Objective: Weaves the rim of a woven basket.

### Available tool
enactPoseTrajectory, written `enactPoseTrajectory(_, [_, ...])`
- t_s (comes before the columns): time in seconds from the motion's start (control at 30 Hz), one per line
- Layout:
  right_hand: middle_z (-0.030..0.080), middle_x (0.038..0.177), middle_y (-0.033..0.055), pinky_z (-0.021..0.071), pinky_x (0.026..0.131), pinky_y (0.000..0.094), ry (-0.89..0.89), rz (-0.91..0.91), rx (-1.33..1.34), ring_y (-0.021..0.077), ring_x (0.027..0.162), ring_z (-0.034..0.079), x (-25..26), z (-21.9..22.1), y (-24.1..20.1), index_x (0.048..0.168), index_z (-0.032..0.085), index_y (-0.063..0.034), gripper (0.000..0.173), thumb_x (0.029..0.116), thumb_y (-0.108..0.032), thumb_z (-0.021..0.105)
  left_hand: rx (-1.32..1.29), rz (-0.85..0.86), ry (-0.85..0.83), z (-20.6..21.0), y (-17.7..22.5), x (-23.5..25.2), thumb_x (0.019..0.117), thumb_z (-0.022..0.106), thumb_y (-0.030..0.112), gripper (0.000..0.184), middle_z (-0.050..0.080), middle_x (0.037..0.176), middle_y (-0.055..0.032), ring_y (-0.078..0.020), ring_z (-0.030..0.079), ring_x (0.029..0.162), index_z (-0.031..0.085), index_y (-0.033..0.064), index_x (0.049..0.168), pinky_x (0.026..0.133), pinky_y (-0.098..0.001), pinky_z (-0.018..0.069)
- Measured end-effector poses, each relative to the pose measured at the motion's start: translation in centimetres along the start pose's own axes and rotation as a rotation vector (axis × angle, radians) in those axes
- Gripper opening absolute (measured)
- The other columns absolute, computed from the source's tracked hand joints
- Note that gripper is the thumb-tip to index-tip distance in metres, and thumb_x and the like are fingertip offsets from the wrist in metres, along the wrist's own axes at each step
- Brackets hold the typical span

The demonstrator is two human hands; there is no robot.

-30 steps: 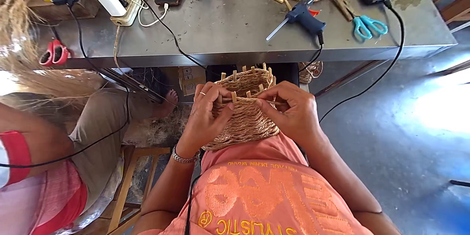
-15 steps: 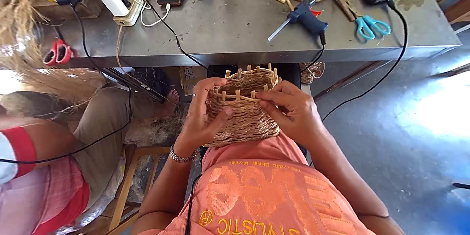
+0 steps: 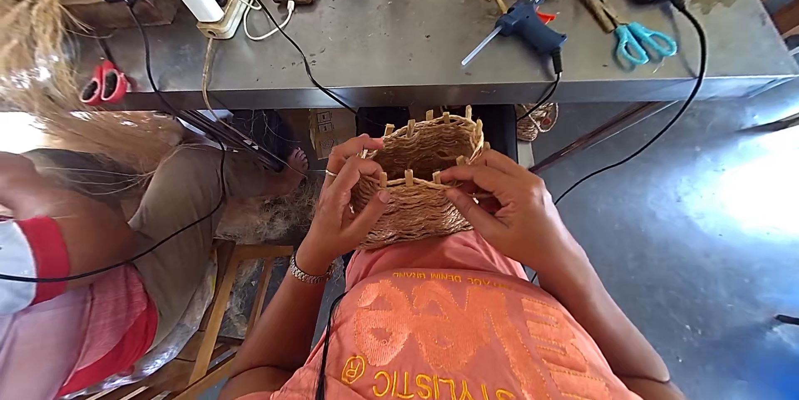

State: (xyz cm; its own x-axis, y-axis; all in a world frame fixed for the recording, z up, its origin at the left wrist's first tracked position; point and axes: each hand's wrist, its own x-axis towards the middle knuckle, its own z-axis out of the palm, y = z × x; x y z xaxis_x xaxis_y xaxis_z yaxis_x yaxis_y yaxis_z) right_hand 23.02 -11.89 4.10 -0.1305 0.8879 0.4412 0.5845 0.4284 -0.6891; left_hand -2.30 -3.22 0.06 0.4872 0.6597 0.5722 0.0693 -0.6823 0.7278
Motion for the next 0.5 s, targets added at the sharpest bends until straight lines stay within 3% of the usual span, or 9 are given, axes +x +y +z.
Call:
enactPoseTrajectory(0.17, [0.06, 0.095, 0.0, 0.0573, 0.065, 0.0163, -0.011, -0.015, -0.008, 0.0018, 0.08, 0.063, 0.1, -0.1, -0.3, 0.115, 0.076, -0.0103, 0.021, 0.1003, -0.02, 0.063, -0.009, 0.014, 0.015, 0.1, 0.2, -0.7, 0.0985, 0.063, 0.031, 0.023, 0.047, 0.147, -0.0097, -0.0276, 0.038, 0.146, 0.061, 0.0113, 0.109, 0.118, -0.0475, 0.039])
enactPoseTrajectory(0.33, [0.059, 0.091, -0.0005, 0.0547, 0.062, 0.0153, -0.008, -0.017, -0.015, 0.0015, 0.076, 0.06, 0.1, -0.3, -0.2, 0.112, 0.077, -0.0099, 0.02, 0.0998, -0.018, 0.063, 0.032, 0.006, 0.029, 0.6, 0.6, -0.5, 0.0976, 0.064, 0.025, 0.018, 0.05, 0.144, -0.0108, -0.0272, 0.041, 0.144, 0.06, 0.0091, 0.105, 0.115, -0.0463, 0.0426])
enactPoseTrajectory(0.5, [0.059, 0.093, -0.0007, 0.0548, 0.063, 0.0143, -0.003, 0.008, -0.014, 0.0002, 0.076, 0.06, -0.1, 0.0, -0.1, 0.113, 0.076, -0.0103, 0.021, 0.0992, -0.02, 0.063, 0.028, 0.009, 0.069, 1.1, 0.3, -0.6, 0.0959, 0.065, 0.022, 0.015, 0.053, 0.139, -0.0109, -0.029, 0.041, 0.143, 0.06, 0.0086, 0.102, 0.118, -0.0498, 0.04])
